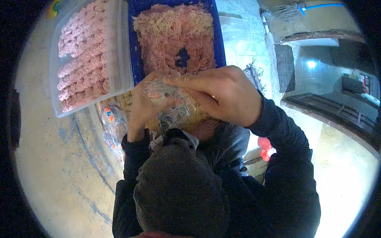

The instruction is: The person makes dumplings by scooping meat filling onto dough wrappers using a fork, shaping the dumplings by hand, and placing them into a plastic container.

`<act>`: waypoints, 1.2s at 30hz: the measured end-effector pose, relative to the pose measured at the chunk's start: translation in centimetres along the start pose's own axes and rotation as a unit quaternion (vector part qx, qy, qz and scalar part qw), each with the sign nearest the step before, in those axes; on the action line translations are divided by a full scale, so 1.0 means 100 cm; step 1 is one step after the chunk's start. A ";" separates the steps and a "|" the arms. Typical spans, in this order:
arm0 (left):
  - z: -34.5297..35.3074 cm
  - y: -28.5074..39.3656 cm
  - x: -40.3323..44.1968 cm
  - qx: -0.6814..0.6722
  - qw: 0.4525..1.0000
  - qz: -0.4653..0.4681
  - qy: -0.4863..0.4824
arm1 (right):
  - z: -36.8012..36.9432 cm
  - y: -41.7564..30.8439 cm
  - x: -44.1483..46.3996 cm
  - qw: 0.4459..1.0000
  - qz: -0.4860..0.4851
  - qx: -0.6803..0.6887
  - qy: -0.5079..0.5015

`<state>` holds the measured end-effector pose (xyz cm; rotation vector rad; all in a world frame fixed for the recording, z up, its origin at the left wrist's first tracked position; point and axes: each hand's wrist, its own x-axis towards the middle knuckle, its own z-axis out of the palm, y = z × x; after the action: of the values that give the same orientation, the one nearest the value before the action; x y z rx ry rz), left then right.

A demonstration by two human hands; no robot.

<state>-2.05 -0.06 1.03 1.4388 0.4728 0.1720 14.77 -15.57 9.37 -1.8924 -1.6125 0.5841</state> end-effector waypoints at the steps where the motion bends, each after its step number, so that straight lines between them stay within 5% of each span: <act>1: 0.003 0.004 -0.002 -0.037 0.999 0.018 0.000 | -0.001 0.002 -0.001 1.000 0.003 -0.002 0.002; 11: -0.014 0.001 0.003 0.043 0.994 0.098 -0.026 | 0.001 -0.014 0.000 0.997 -0.070 0.029 0.015; 17: -0.010 0.007 0.008 -0.016 0.982 0.180 0.053 | 0.019 -0.013 -0.002 0.994 -0.036 0.078 0.070; 22: -0.023 0.014 0.008 0.090 0.945 0.264 0.173 | 0.029 -0.025 0.004 0.989 0.002 0.129 0.072; 28: -0.113 0.071 -0.006 0.057 0.946 0.307 0.090 | 0.007 -0.004 -0.004 0.975 -0.034 0.086 0.202; 30: -0.138 0.098 -0.018 0.035 0.960 0.271 0.068 | 0.002 -0.005 -0.017 0.964 0.149 0.135 0.172; 32: -0.157 0.111 -0.019 0.166 0.925 0.101 0.327 | 0.006 0.001 -0.030 0.955 0.218 0.152 0.132; 33: -0.181 0.107 -0.015 0.170 0.923 0.100 0.329 | 0.012 0.005 -0.035 0.938 0.290 0.166 0.094; 36: -0.271 0.083 0.008 0.318 0.886 0.059 0.332 | 0.033 0.017 -0.043 0.953 0.236 0.167 0.095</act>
<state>-11.11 26.01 7.39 2.0487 1.0744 0.6724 13.06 -19.45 5.65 -1.9995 -0.8713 0.7842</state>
